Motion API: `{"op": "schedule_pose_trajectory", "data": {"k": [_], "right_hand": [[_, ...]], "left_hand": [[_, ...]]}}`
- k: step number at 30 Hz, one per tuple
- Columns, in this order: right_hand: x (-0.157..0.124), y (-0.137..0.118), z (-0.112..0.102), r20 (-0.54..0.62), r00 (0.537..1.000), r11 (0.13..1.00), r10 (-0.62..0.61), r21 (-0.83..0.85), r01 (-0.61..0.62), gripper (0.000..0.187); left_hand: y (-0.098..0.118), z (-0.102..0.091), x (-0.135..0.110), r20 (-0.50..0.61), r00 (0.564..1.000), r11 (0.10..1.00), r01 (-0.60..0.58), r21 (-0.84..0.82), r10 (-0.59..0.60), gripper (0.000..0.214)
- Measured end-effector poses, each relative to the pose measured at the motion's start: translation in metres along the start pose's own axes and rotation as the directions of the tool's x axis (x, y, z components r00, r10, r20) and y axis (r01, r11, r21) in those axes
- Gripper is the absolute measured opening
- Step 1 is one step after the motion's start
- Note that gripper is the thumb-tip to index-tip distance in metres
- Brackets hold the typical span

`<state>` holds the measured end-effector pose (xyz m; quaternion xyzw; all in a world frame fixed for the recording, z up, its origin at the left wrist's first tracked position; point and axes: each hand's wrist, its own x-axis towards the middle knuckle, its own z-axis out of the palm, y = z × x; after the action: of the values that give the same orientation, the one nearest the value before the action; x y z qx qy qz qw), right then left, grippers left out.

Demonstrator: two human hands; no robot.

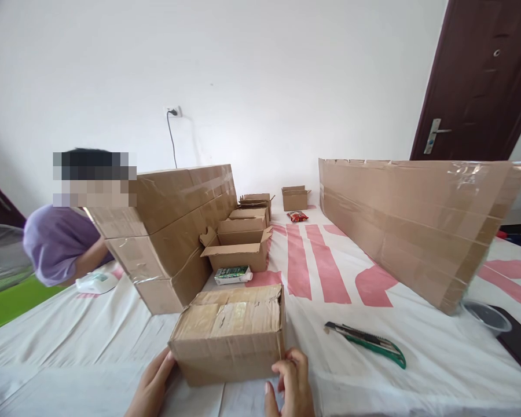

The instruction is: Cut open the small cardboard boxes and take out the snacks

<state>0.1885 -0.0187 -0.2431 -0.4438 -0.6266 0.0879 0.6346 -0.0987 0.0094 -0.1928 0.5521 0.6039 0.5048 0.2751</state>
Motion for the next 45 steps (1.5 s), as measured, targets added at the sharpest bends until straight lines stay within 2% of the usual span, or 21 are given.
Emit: {"op": "schedule_pose_trajectory", "data": {"k": [12, 19, 27, 35, 45], "right_hand": [[0.001, -0.001, 0.0, 0.012, 1.0, 1.0, 0.008, 0.004, -0.008, 0.012], [-0.001, 0.002, 0.003, -0.063, 0.997, 0.997, 0.036, 0.064, -0.032, 0.025], [-0.005, 0.007, 0.003, -0.067, 0.994, 0.994, 0.084, 0.08, -0.079, 0.038], [-0.004, 0.01, 0.003, -0.066, 0.995, 0.994, 0.076, 0.086, -0.071, 0.039], [-0.004, 0.011, 0.004, -0.057, 0.995, 0.993, 0.083, 0.084, -0.078, 0.039]], "left_hand": [[0.006, 0.001, -0.002, 0.001, 0.999, 0.999, -0.047, -0.005, 0.047, 0.07], [0.008, 0.0, -0.003, 0.005, 0.998, 0.998, -0.06, -0.004, 0.06, 0.068], [0.014, 0.0, -0.003, 0.005, 0.996, 0.996, -0.092, 0.011, 0.092, 0.064], [0.022, 0.0, -0.005, 0.019, 0.996, 0.996, -0.093, 0.015, 0.092, 0.065], [0.02, -0.001, -0.004, 0.015, 0.997, 0.997, -0.079, 0.023, 0.079, 0.067]]}}
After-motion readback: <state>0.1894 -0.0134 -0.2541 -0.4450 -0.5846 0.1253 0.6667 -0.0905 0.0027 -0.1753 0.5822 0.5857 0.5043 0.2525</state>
